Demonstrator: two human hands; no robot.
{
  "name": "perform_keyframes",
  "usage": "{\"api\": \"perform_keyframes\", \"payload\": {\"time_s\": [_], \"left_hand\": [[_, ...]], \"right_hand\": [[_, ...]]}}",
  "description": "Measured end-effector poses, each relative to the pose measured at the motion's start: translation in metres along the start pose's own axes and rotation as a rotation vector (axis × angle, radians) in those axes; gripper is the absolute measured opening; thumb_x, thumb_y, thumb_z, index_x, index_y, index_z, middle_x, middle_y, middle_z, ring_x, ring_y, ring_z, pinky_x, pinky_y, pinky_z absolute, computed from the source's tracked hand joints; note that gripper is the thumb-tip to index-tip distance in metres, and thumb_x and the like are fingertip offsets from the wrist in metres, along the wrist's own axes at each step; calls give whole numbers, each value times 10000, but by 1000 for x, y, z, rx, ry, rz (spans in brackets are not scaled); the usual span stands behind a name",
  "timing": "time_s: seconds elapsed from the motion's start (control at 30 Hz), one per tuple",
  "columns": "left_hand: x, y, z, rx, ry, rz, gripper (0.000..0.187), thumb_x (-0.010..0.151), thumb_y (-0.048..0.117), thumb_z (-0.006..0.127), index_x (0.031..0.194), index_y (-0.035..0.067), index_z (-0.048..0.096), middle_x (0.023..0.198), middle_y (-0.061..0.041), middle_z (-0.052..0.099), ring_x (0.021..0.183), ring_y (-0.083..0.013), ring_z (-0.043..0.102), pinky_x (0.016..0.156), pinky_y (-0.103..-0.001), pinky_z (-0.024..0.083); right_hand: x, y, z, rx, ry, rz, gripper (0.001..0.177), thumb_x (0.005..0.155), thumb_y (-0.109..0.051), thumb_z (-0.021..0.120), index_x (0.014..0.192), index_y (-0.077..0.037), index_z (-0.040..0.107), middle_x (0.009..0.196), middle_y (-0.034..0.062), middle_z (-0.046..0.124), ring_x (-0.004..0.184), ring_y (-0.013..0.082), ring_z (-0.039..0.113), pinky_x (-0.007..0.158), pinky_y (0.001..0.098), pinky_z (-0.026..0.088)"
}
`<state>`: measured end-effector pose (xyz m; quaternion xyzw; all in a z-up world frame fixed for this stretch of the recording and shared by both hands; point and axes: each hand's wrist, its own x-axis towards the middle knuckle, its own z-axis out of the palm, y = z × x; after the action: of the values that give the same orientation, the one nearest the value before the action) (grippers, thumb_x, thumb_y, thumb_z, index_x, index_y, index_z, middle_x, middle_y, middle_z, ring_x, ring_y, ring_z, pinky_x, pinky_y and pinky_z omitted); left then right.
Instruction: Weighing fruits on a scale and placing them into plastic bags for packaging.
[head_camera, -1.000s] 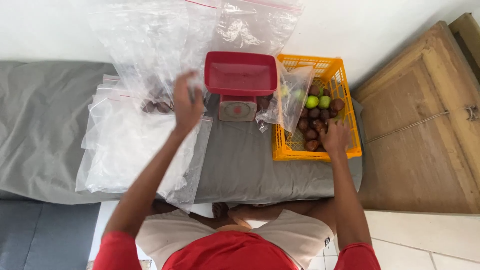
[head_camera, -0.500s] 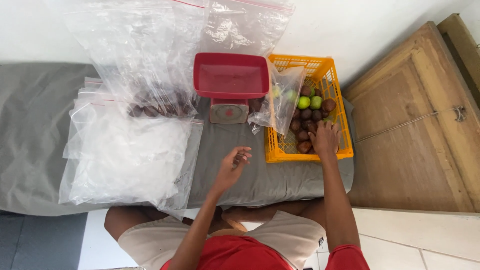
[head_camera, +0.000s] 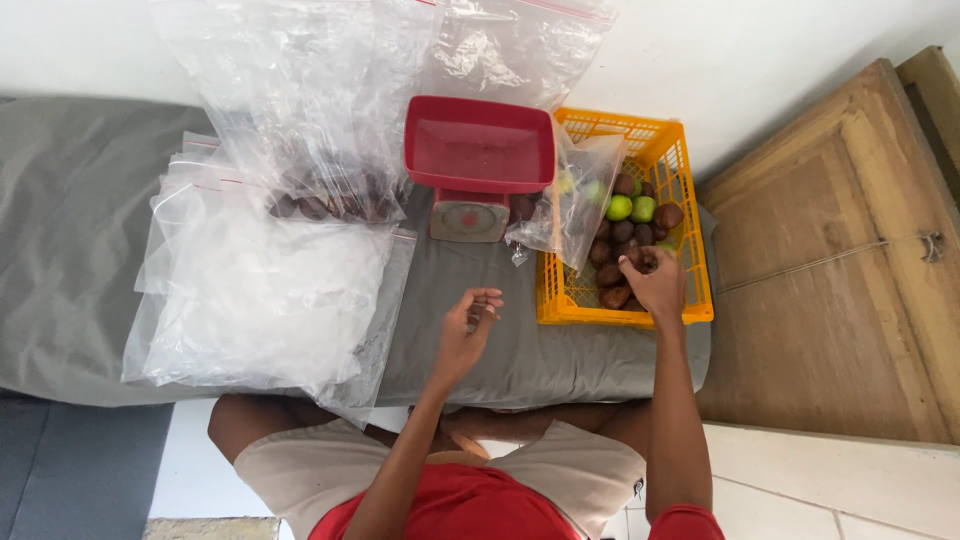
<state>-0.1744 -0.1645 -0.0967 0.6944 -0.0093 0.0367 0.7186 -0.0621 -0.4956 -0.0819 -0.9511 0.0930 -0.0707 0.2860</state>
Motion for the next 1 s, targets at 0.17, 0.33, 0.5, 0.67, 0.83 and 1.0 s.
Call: {"api": "perform_keyframes", "payload": {"time_s": [0.17,0.33,0.5,0.67,0.83,1.0], "left_hand": [[-4,14,11,-26,-58,-31,471,981,393,703,1321,80,615,1192,-169,699,993,-312,716,805,-425,543],[-3,36,12,-49,-139,-25,730,877,392,832,1468,110,510,1361,-183,604,1147,-341,671,886,-442,533],[-5,35,10,-88,-57,-27,720,868,355,851,1438,44,542,1280,-196,648,1089,-327,711,878,-449,590],[-5,5,4,-139,33,-62,652,806,268,918,1327,-9,640,1150,-219,714,1010,-329,738,843,-417,624],[-3,1,-11,-185,90,-112,671,804,341,921,1298,-31,659,1149,-247,714,1051,-364,729,858,-443,632],[8,25,-42,7,228,-87,637,799,422,895,1240,8,694,1116,-215,741,1044,-354,736,849,-464,605]], "right_hand": [[-34,-56,-2,485,-145,27,429,966,-320,755,1283,-42,672,1190,209,650,1170,390,613,956,550,505],[-55,-79,20,745,-366,-122,371,876,-210,840,1161,-77,643,983,95,689,885,172,638,715,315,511],[-78,-103,44,765,-500,-280,417,810,-205,899,1090,-44,634,907,72,683,817,134,624,622,231,402],[-83,-114,52,693,-531,-343,397,859,-280,870,1087,-21,672,901,121,687,771,172,650,596,272,431],[-82,-135,7,501,-491,-396,441,939,-448,752,1139,-56,735,970,162,730,879,285,711,721,388,530],[-36,-69,-12,-376,167,-394,471,1046,-505,647,1285,-100,652,1151,133,645,1009,334,679,847,488,526]]}}
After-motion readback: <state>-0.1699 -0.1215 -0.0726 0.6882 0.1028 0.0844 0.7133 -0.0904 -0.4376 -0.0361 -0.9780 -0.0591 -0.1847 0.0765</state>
